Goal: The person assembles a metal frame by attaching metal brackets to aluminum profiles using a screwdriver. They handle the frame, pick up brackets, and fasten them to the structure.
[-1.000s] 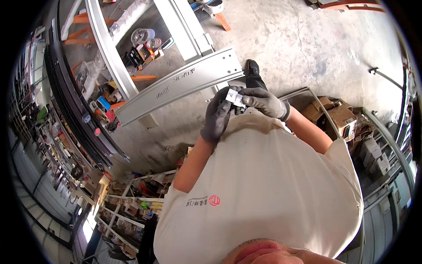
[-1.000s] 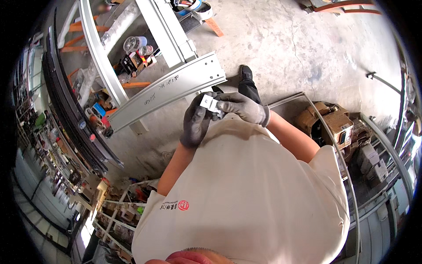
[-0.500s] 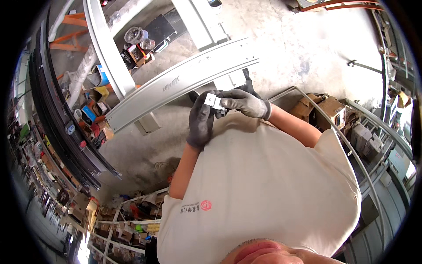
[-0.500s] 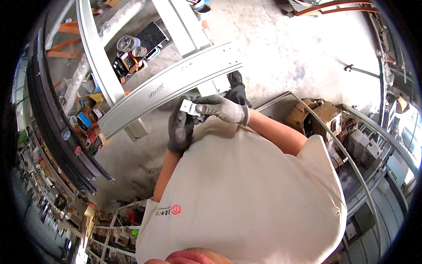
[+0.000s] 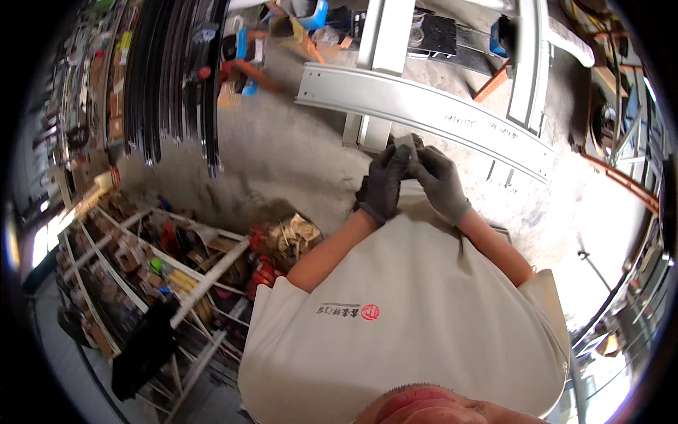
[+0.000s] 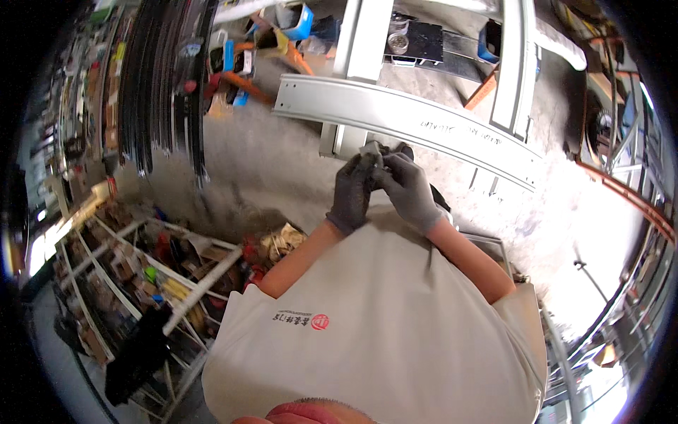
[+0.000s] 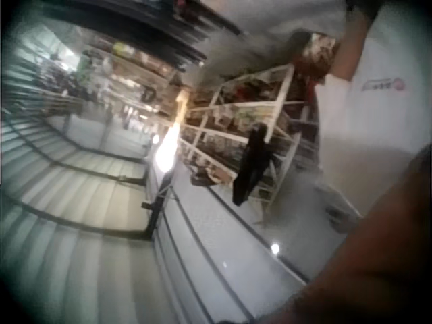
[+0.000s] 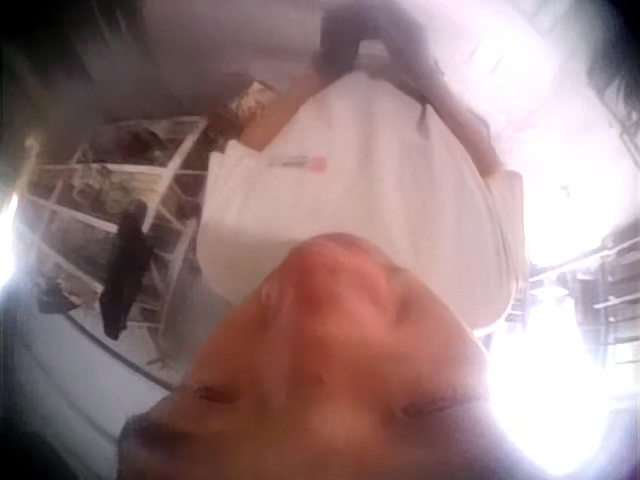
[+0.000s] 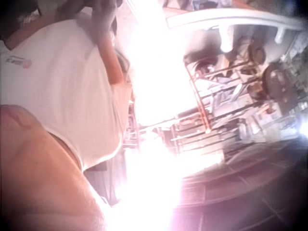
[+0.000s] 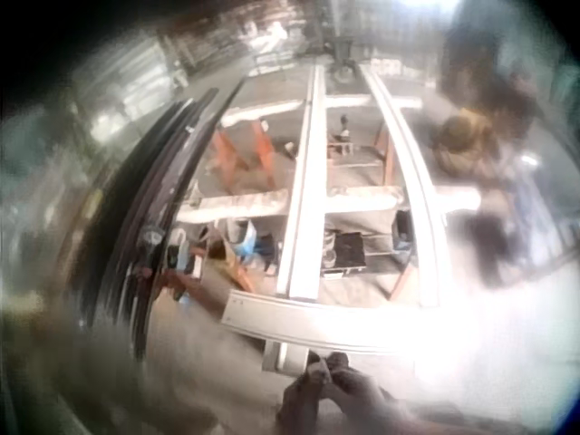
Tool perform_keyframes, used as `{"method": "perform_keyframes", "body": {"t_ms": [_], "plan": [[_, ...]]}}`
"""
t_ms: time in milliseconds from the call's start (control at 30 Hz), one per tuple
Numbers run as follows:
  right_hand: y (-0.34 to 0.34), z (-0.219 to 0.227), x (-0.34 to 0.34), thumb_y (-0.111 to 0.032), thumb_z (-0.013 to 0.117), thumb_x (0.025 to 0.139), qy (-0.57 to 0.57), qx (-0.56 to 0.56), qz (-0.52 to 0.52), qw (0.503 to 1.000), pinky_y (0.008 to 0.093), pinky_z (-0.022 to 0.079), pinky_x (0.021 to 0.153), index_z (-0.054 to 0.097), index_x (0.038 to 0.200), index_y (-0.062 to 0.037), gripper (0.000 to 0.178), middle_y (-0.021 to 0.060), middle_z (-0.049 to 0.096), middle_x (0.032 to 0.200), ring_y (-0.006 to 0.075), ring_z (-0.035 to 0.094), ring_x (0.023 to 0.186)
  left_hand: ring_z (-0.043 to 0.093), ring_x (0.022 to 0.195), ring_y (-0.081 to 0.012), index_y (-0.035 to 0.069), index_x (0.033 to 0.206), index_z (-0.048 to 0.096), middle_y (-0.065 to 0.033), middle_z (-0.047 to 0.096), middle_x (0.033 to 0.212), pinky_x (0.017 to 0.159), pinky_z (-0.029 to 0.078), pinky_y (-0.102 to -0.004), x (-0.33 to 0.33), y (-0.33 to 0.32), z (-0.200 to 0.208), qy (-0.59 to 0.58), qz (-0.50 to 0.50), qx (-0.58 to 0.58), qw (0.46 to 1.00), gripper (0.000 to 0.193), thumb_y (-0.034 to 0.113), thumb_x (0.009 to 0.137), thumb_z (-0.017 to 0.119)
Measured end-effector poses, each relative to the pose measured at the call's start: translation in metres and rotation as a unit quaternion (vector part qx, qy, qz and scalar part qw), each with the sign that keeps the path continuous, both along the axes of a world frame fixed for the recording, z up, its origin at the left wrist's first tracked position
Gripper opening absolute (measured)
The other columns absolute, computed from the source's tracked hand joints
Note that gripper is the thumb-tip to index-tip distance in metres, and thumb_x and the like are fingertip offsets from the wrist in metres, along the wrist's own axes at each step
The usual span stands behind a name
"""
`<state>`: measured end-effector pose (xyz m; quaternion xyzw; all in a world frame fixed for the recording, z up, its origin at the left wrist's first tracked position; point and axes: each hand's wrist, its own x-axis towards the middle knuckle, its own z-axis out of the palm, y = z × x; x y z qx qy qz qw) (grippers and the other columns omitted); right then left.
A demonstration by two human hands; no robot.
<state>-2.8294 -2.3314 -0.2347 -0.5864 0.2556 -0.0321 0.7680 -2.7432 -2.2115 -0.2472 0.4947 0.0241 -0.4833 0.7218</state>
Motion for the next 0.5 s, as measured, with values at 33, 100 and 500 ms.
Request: {"method": "perform_keyframes", "body": {"t_ms": [33,100,500], "plan": [[0.002,-0.005,0.008,-0.010,0.066,0.096,0.005,-0.056,0.029,0.998,0.0274,0.053,0.082,0.063,0.116,0.0038,0.024,0.0105,0.066,0.102,0.0152,0.063,0.093,0.066,0.106,-0.0188,0.000,0.133,0.056,-0.0096,0.065,0.121,0.091,0.057,-0.0331,0.001,0.005,0.005,0.014,0.039,0.004,0.999,0.042,0.032,0.106,0.050],[0.010,-0.012,0.031,-0.009,0.070,0.092,-0.007,-0.083,0.070,0.994,0.0309,0.055,0.082,0.063,0.115,0.0035,0.027,0.0151,0.066,0.102,0.0214,0.068,0.094,0.068,0.098,-0.0184,0.000,0.125,0.060,-0.0097,0.068,0.111,0.086,0.060,-0.0338,0.020,0.016,0.021,0.028,0.104,0.016,0.994,0.039,0.032,0.105,0.052],[0.005,-0.024,0.153,-0.018,0.078,0.082,0.069,-0.462,0.112,0.877,0.0448,0.049,0.098,0.058,0.128,-0.0070,0.051,0.0166,0.059,0.125,0.0355,0.058,0.116,0.064,0.064,-0.0207,0.002,0.095,0.065,-0.0091,0.063,0.074,0.065,0.052,-0.0350,0.338,0.148,-0.077,-0.358,-0.100,0.346,0.862,0.043,0.040,0.105,0.048]]}}
